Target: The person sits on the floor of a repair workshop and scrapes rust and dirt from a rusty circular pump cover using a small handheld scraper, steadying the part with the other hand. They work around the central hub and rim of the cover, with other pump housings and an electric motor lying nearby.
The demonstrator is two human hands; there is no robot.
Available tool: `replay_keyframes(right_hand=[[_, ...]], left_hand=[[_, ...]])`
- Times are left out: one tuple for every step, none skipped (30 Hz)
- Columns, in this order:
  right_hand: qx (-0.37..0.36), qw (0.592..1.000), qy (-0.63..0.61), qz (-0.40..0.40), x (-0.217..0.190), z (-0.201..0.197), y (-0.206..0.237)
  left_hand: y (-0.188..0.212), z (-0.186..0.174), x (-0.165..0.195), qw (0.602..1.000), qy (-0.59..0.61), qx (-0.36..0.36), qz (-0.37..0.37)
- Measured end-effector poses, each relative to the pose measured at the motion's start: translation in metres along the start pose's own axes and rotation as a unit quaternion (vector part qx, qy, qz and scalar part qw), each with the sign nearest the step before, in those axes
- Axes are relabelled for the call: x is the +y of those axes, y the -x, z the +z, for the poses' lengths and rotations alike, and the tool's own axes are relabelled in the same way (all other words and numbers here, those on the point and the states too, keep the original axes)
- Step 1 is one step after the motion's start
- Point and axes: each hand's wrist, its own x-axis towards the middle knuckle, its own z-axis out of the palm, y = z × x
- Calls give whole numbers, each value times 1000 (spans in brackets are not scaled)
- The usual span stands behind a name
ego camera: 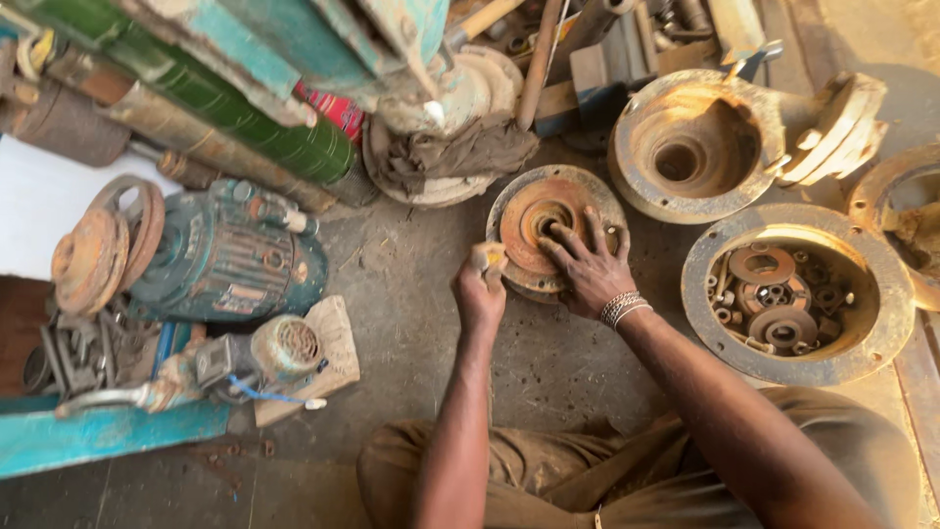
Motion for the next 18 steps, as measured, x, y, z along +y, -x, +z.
replay_keyframes(right_hand=[[-2, 1000, 3, -4, 0, 0, 0], [-1, 1000, 8, -4, 0, 1, 0], [0, 1000, 12, -3, 0, 1, 0], [-2, 1000, 12, -2, 0, 2, 1], [-4, 1000, 11, 2, 0, 2, 0], [-5, 1000, 9, 4, 0, 2, 0], [1, 1000, 8, 5, 0, 2, 0], [6, 1000, 9, 3, -1, 1, 0], [11, 1000, 12, -4, -1, 1, -1], [3, 1000, 14, -6, -1, 0, -1], [-3, 1000, 18, -4, -1, 0, -1], [-12, 1000, 20, 0, -2, -1, 0], [-8, 1000, 18, -1, -2, -1, 0], [-2, 1000, 15, -1, -2, -2, 1], [3, 1000, 11, 0, -2, -2, 1], [-1, 1000, 13, 4, -2, -2, 3], [-2, 1000, 17, 1, -2, -2, 2], [4, 1000, 23, 1, -2, -2, 2]], left_hand=[[0, 0, -1, 997, 66, 5, -47], [1, -1, -3, 987, 135, 10, -89], [1, -1, -4, 970, 204, 12, -131], [4, -2, -5, 980, 169, 48, -96], [7, -3, -6, 986, 134, 81, -61], [9, -4, -7, 988, 97, 115, -23], [9, -4, -7, 994, 81, 79, -6], [9, -3, -6, 997, 63, 47, 8], [8, -2, -5, 999, 45, 19, 22], [7, -2, -4, 997, 73, 34, 10], [4, 0, -3, 994, 104, 45, 1], [2, 1, -1, 989, 136, 54, -11], [2, 2, 1, 986, 128, 100, 24], [3, 2, 2, 980, 120, 144, 62], [4, 2, 2, 971, 111, 185, 101], [7, 2, 3, 987, 84, 128, 55], [9, 0, 1, 996, 53, 75, 11], [11, -1, -2, 999, 25, 23, -26]])
